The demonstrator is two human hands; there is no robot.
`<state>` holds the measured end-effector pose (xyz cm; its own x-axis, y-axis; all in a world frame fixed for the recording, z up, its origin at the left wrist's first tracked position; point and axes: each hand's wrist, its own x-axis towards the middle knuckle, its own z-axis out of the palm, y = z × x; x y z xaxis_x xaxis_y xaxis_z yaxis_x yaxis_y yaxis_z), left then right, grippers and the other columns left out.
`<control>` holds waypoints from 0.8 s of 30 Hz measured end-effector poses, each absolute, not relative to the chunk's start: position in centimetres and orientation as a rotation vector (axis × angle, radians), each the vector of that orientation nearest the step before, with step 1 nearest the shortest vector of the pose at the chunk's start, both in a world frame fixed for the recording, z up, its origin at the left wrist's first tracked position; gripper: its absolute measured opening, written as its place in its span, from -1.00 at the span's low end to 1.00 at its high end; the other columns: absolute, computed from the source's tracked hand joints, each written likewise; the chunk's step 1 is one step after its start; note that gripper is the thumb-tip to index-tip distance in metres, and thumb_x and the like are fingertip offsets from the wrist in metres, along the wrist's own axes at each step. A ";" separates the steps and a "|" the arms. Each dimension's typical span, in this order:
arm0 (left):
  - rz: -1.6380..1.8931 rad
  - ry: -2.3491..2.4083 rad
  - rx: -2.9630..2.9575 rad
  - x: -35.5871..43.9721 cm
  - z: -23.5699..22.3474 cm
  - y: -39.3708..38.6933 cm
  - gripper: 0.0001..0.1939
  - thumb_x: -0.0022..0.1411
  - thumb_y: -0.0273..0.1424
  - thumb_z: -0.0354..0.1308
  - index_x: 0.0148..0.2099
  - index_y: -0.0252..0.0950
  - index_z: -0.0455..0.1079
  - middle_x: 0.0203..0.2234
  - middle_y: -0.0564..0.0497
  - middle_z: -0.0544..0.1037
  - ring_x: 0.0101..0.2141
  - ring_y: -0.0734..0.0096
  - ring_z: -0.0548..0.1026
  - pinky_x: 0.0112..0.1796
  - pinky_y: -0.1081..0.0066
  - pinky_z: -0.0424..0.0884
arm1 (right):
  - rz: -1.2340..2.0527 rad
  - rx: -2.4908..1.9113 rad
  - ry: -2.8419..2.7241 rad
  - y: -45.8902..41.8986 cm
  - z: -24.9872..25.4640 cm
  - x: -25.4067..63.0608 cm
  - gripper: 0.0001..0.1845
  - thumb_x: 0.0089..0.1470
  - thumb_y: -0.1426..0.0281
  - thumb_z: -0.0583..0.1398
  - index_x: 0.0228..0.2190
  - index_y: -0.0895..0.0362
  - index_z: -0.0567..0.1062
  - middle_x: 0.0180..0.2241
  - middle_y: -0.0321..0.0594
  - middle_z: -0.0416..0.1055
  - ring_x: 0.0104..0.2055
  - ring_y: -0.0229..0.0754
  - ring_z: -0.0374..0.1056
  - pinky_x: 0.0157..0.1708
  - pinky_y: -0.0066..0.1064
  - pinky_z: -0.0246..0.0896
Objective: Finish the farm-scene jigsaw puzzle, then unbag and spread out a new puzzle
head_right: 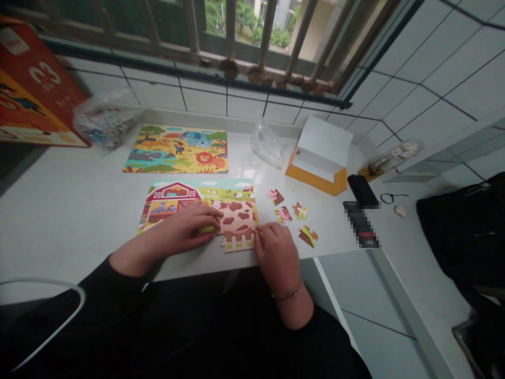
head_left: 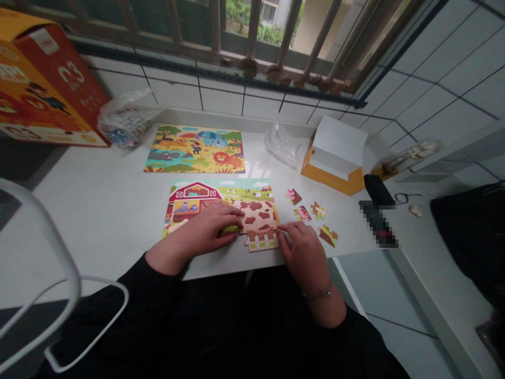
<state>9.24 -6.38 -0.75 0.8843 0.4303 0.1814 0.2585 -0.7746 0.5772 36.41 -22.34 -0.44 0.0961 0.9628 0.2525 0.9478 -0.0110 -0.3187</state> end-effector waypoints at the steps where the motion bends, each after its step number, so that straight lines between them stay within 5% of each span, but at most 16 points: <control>1: 0.415 0.493 2.489 9.2 -0.7 -6.4 -0.82 0.42 -0.38 0.27 0.02 -0.16 0.64 0.19 -0.12 0.64 0.16 0.04 0.59 0.22 0.05 0.45 | -0.018 -2.043 -1.815 -22.0 -0.3 37.7 -0.73 0.49 0.31 0.14 -0.07 0.11 0.64 -0.08 -0.01 0.63 -0.03 0.08 0.49 0.07 -0.08 0.35; 5: 0.415 0.488 2.497 9.1 -0.9 -6.3 -0.80 0.42 -0.38 0.27 0.04 -0.16 0.64 0.19 -0.12 0.64 0.16 0.05 0.59 0.21 0.06 0.46 | -0.194 -2.575 -1.418 -20.3 0.4 43.3 -0.56 0.44 0.17 0.17 0.06 0.27 0.60 -0.05 0.22 0.60 -0.05 0.20 0.53 -0.02 -0.06 0.36; 9: 0.405 0.496 2.519 9.1 -1.0 -6.2 -0.79 0.42 -0.37 0.26 0.05 -0.16 0.63 0.21 -0.13 0.63 0.17 0.03 0.59 0.23 0.02 0.45 | -0.030 -2.826 -1.358 -18.8 0.7 46.8 -0.35 0.40 -0.04 0.20 0.02 0.33 0.63 -0.03 0.35 0.55 -0.01 0.28 0.56 -0.03 -0.04 0.39; 15: 0.382 0.487 2.531 9.2 -0.9 -6.2 -0.80 0.43 -0.37 0.25 0.04 -0.16 0.64 0.19 -0.14 0.64 0.17 0.01 0.58 0.21 0.00 0.46 | 0.135 -2.665 -1.420 -17.5 -0.8 50.0 -0.46 0.28 0.02 0.33 -0.01 0.24 0.67 -0.04 0.21 0.59 0.05 0.19 0.54 0.09 -0.10 0.41; 24: 0.373 0.498 2.527 9.2 -1.0 -6.3 -0.80 0.43 -0.37 0.25 0.04 -0.18 0.63 0.20 -0.15 0.63 0.18 0.02 0.57 0.22 0.02 0.45 | 0.321 -2.519 -1.254 -16.6 -1.1 51.1 -0.53 0.04 0.07 0.45 -0.16 0.10 0.55 -0.17 -0.08 0.60 -0.17 0.00 0.51 -0.15 -0.23 0.39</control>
